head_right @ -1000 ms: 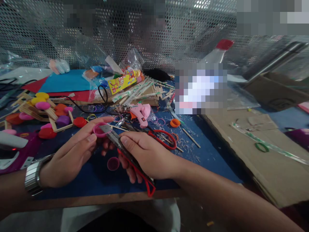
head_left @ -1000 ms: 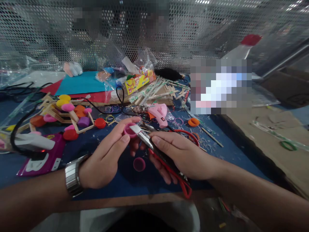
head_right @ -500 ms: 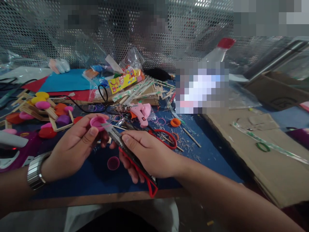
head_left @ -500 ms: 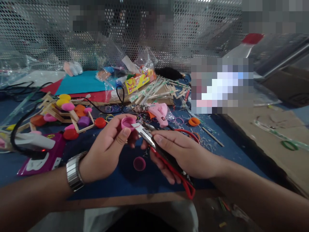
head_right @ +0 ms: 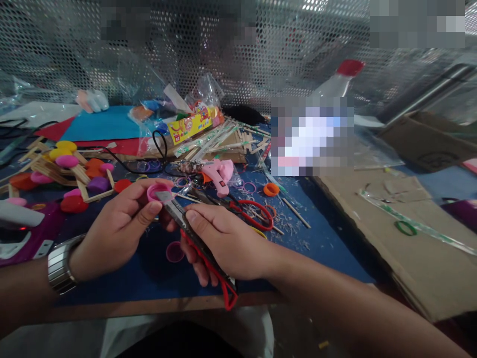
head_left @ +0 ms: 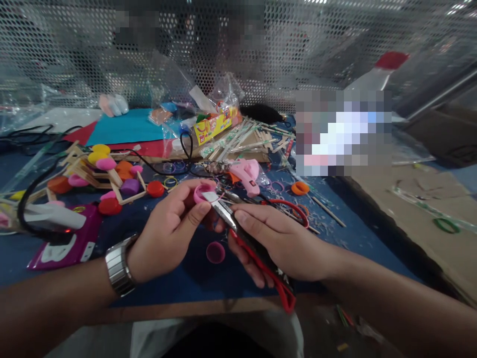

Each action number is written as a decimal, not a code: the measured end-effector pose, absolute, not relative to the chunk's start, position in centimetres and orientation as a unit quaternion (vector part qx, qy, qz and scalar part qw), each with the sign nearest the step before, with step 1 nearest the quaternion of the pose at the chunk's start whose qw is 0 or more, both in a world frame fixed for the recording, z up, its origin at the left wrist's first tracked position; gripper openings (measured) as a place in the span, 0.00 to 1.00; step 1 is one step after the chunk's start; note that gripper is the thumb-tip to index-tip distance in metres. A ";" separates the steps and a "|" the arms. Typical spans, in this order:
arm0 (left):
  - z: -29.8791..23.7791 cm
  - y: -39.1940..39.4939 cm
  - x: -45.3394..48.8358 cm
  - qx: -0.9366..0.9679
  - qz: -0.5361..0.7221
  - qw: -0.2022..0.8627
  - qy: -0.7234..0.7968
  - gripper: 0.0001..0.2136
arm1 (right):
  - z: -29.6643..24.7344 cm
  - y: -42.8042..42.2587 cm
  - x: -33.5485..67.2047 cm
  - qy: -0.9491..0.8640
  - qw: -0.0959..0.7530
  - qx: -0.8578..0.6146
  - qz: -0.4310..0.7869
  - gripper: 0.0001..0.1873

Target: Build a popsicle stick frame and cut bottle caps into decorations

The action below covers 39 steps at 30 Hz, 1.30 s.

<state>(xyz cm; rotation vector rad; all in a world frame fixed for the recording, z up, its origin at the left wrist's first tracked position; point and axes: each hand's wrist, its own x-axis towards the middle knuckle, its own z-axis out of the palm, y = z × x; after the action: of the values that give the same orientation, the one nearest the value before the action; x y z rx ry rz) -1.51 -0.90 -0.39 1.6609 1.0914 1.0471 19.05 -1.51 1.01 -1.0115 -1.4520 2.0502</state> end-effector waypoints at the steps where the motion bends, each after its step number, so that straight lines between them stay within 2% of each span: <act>1: -0.4 -0.9 -1.5 0.659 0.424 0.441 0.436 0.17 | 1.0 -1.5 19.1 -0.525 0.218 -0.365 0.738 0.15; 10: -0.2 -0.3 -2.0 0.611 0.428 0.532 0.400 0.16 | 0.9 -0.4 19.9 -0.505 0.219 -0.347 0.759 0.15; 23: 0.3 -0.1 -1.6 0.609 0.429 0.532 0.401 0.09 | 0.9 -0.6 19.8 -0.527 0.210 -0.357 0.742 0.15; 30: 0.4 -0.2 -1.6 0.618 0.425 0.520 0.408 0.10 | 1.1 -0.6 19.7 -0.520 0.207 -0.351 0.751 0.15; 39: 0.3 -0.1 -2.0 0.572 0.451 0.533 0.431 0.15 | 1.1 -0.6 20.1 -0.507 0.211 -0.353 0.757 0.15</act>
<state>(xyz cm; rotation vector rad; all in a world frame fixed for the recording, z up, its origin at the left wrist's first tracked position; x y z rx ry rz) -1.98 -0.06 0.32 1.3640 1.0273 1.0744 20.12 -0.57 1.10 -0.9808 -1.4099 2.1046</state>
